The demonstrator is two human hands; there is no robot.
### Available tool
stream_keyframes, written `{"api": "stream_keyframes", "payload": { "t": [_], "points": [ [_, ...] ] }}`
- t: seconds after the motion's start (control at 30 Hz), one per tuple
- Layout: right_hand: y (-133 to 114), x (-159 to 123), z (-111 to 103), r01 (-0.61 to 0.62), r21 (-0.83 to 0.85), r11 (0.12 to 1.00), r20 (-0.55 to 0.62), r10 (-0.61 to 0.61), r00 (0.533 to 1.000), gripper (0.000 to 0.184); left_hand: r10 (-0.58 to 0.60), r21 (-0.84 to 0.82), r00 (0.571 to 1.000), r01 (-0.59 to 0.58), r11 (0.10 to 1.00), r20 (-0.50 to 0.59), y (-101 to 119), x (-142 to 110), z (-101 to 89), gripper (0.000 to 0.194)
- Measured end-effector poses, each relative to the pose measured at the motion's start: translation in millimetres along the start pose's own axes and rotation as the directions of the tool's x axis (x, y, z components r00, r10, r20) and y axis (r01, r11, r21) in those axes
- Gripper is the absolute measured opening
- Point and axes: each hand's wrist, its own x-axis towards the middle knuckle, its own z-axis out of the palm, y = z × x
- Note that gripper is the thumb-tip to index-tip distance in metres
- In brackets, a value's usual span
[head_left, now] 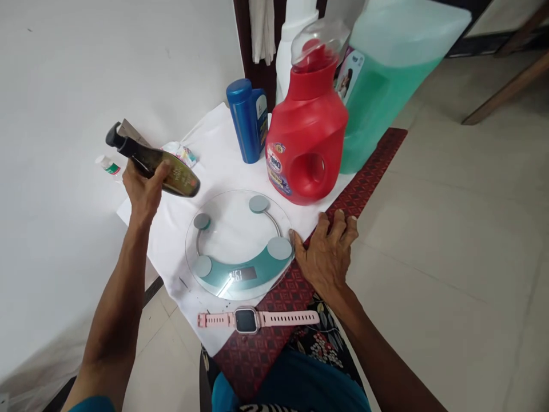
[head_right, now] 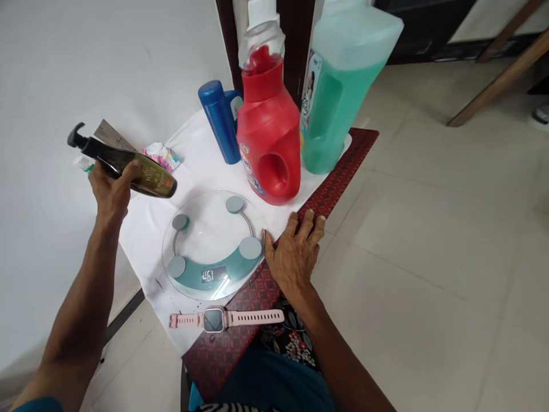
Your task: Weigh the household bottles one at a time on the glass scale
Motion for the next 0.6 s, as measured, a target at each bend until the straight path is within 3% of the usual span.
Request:
{"api": "stream_keyframes", "payload": {
  "t": [0.1,0.27,0.43,0.6],
  "points": [
    [-1.2,0.0,1.2,-0.010,-0.006,1.000,-0.001,0.010,1.000,0.080,-0.058,-0.134,0.992,0.073,0.988,0.112,33.6,-37.7,8.7,0.049],
    [-6.6,1.2,-3.2,-0.042,-0.019,0.999,0.029,0.042,0.999,0.079,-0.058,-0.136,0.960,0.098,0.986,0.274,69.0,-89.0,31.5,0.047],
    [-9.8,2.0,-5.1,-0.065,-0.023,0.998,0.043,0.066,0.997,0.077,0.000,-0.070,0.958,0.021,0.997,0.286,81.5,-102.2,40.5,0.048],
    [-10.1,3.0,-4.9,-0.075,-0.022,0.997,0.050,0.076,0.996,0.078,0.028,-0.098,0.939,0.006,0.995,0.342,78.9,-102.1,39.3,0.066]
  ]
}}
